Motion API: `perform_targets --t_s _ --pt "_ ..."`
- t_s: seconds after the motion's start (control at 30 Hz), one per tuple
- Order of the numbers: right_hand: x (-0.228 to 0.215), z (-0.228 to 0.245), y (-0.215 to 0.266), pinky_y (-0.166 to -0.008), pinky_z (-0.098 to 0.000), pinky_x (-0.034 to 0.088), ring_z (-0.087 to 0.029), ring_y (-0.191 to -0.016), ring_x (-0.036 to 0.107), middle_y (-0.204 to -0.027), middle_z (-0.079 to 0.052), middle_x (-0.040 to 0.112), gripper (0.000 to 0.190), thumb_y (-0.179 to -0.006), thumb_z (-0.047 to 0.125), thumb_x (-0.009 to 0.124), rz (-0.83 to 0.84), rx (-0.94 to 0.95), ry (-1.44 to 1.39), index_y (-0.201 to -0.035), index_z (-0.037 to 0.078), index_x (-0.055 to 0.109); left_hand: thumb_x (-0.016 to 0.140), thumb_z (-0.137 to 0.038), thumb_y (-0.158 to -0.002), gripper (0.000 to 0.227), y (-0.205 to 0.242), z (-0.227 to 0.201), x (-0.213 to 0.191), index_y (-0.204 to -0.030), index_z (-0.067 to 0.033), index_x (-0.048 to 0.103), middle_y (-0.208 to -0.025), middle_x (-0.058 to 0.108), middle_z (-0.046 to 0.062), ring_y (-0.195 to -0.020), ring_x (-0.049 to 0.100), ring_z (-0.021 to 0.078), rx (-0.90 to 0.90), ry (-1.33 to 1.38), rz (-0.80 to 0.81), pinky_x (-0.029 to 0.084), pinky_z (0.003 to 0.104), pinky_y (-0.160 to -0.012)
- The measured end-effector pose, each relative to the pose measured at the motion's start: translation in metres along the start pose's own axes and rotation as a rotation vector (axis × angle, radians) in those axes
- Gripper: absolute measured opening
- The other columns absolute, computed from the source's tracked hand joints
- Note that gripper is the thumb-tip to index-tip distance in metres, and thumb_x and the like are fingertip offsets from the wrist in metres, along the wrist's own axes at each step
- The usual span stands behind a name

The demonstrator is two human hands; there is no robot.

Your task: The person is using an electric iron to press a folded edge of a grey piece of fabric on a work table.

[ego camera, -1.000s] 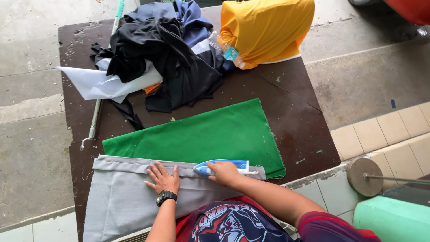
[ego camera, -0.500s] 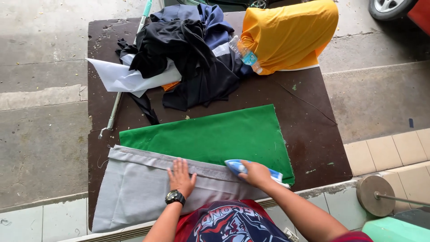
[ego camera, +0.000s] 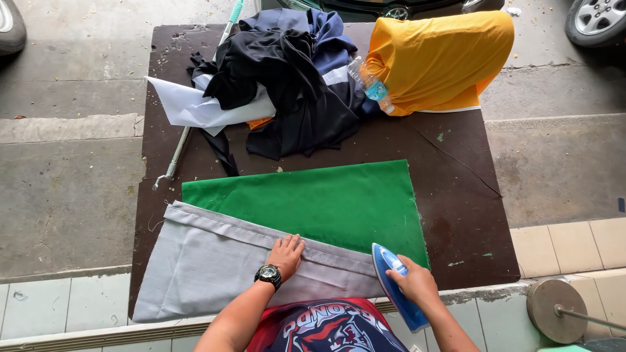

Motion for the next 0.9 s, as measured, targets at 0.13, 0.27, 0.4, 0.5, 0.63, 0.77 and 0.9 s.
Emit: perform_targets --t_s 0.13,0.27,0.4,0.5,0.63,0.77,0.9 --pt "-0.003 0.008 0.013 -0.092 -0.0417 0.057 -0.030 -0.118 0.070 -0.135 -0.006 0.070 0.072 -0.084 0.064 0.066 0.028 -0.017 -0.015 -0.150 0.038 0.054 0.063 -0.028 -0.093 0.051 -0.003 -0.001 0.008 -0.139 -0.0078 0.056 -0.145 0.055 0.020 -0.129 0.051 0.0405 0.019 -0.005 0.079 0.044 0.060 -0.096" --pt "-0.001 0.022 0.014 -0.089 -0.0406 0.056 -0.028 -0.115 0.070 -0.128 -0.001 0.074 0.065 -0.081 0.067 0.065 0.063 -0.058 0.073 -0.143 0.048 0.056 0.057 -0.040 -0.095 0.055 0.002 -0.001 0.002 -0.140 -0.0091 0.055 -0.147 0.053 0.018 -0.133 0.049 0.0381 -0.097 0.048 0.070 0.041 0.060 -0.102" --pt "0.013 0.050 0.004 -0.087 -0.0430 0.054 -0.033 -0.108 0.071 -0.121 -0.007 0.075 0.066 -0.080 0.064 0.067 0.093 -0.237 0.131 -0.143 0.048 0.054 0.049 -0.055 -0.096 0.066 0.016 0.015 -0.002 -0.147 -0.0125 0.052 -0.159 0.044 0.016 -0.144 0.042 0.0359 -0.407 0.026 -0.012 0.033 0.063 -0.110" --pt "0.051 0.072 -0.034 -0.092 -0.0471 0.053 -0.040 -0.112 0.069 -0.128 -0.010 0.072 0.071 -0.080 0.060 0.068 -0.005 -0.532 0.123 -0.145 0.033 0.056 0.048 -0.058 -0.095 0.076 0.025 0.042 -0.016 -0.156 -0.0132 0.044 -0.163 0.040 0.016 -0.151 0.035 0.0349 -0.606 -0.104 -0.105 0.028 0.067 -0.115" --pt "0.052 0.149 0.015 -0.092 -0.0578 0.056 -0.048 -0.109 0.071 -0.111 -0.031 0.074 0.062 -0.091 0.044 0.069 0.099 -0.597 0.308 -0.148 0.023 0.053 0.050 -0.055 -0.101 0.073 0.057 0.068 -0.032 -0.156 -0.0081 0.045 -0.161 0.041 0.023 -0.153 0.033 0.0401 -0.830 0.140 0.019 0.025 0.072 -0.116" --pt "0.072 0.209 0.013 -0.098 -0.0505 0.056 -0.038 -0.119 0.068 -0.123 -0.018 0.073 0.068 -0.089 0.055 0.068 0.102 -0.598 0.381 -0.151 0.033 0.051 0.042 -0.060 -0.103 0.079 0.067 0.112 -0.029 -0.165 -0.0148 0.024 -0.173 0.017 0.016 -0.159 0.016 0.0366 -0.952 0.184 0.120 0.010 0.074 -0.122" --pt "0.095 0.253 0.017 -0.098 -0.0523 0.056 -0.039 -0.118 0.068 -0.122 -0.018 0.073 0.066 -0.089 0.054 0.069 0.094 -0.636 0.394 -0.149 0.032 0.053 0.042 -0.058 -0.105 0.076 0.081 0.141 -0.040 -0.165 -0.0148 0.025 -0.172 0.018 0.016 -0.159 0.014 0.0359 -0.982 0.179 0.098 0.008 0.075 -0.121"
Point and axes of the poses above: each hand's wrist, its own y-axis away from the middle knuckle, its own x-axis out of the palm, z = x × y, the point moved 5 cm from there along -y, towards the middle knuckle
